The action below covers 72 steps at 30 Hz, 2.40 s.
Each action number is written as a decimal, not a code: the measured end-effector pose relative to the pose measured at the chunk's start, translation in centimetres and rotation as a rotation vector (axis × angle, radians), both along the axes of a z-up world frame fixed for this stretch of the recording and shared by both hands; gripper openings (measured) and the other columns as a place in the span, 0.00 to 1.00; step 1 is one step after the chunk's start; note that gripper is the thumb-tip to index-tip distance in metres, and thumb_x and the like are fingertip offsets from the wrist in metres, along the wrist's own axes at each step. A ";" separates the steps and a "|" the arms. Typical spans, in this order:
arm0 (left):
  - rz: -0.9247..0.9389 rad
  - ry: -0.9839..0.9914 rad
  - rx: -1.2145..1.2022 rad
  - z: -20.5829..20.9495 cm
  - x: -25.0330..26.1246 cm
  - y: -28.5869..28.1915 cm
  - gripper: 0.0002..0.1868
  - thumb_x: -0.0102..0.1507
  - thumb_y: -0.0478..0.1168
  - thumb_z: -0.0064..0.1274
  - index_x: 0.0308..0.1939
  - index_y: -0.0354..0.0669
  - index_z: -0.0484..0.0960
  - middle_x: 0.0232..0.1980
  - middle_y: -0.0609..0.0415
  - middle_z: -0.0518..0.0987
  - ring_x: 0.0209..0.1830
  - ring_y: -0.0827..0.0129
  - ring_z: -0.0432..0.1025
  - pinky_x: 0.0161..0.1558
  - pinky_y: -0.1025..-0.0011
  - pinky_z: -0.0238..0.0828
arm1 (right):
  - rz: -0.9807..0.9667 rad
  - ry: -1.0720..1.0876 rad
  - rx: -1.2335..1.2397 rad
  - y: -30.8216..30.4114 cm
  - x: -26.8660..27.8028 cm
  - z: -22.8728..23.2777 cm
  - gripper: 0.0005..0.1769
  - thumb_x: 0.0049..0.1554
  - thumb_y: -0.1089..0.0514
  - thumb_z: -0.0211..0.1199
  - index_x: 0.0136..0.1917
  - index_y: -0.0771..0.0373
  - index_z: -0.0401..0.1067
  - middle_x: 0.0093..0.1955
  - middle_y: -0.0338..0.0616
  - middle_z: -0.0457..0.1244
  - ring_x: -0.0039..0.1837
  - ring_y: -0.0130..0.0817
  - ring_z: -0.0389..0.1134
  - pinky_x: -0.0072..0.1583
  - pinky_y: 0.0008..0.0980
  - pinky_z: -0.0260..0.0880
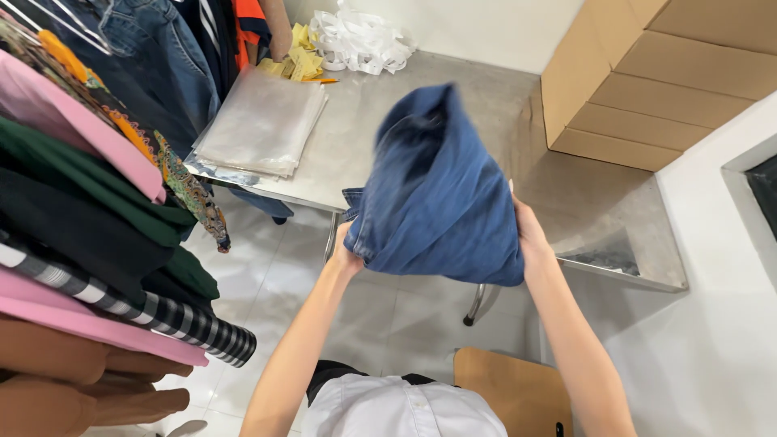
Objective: Removing various clothing items from hangers and folding them on a metal table
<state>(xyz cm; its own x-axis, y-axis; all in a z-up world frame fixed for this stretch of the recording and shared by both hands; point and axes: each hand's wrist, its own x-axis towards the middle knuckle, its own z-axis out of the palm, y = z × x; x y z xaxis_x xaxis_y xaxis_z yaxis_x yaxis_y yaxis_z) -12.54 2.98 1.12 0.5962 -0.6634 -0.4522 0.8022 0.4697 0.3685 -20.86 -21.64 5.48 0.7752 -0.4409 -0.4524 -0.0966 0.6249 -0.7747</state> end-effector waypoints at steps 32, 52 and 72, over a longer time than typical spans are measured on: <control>0.227 0.028 -0.152 -6.0 6.3 -4.5 0.01 0.43 0.34 0.48 0.17 0.44 0.74 0.21 0.50 0.74 0.25 0.61 0.70 0.40 0.68 0.72 | 0.627 0.115 -1.534 4.2 2.8 -2.1 0.74 0.29 0.32 0.81 0.81 0.42 0.46 0.63 0.50 0.65 0.67 0.56 0.66 0.70 0.56 0.61; 0.021 -0.349 0.095 -5.7 35.4 -13.3 0.23 0.68 0.56 0.42 0.61 0.51 0.74 0.70 0.52 0.73 0.68 0.58 0.69 0.64 0.51 0.68 | -0.045 -0.091 -2.435 -17.2 32.9 -6.8 0.70 0.18 0.50 0.82 0.76 0.47 0.65 0.56 0.42 0.69 0.56 0.43 0.72 0.67 0.41 0.62; -0.040 -0.199 0.229 -13.0 61.4 -22.2 0.18 0.70 0.50 0.36 0.59 0.52 0.75 0.62 0.57 0.77 0.62 0.62 0.71 0.60 0.57 0.70 | 0.676 0.511 -1.739 -32.3 63.3 -16.7 0.66 0.42 0.33 0.76 0.84 0.37 0.42 0.86 0.39 0.40 0.85 0.51 0.38 0.71 0.84 0.29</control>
<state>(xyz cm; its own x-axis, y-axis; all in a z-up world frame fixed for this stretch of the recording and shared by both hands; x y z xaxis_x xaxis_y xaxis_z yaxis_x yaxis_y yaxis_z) 48.86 -19.23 -11.87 0.6637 -0.5823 -0.4694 0.7197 0.3263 0.6129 42.41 -53.92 -11.24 0.9403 -0.3183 -0.1205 -0.3385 -0.9112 -0.2347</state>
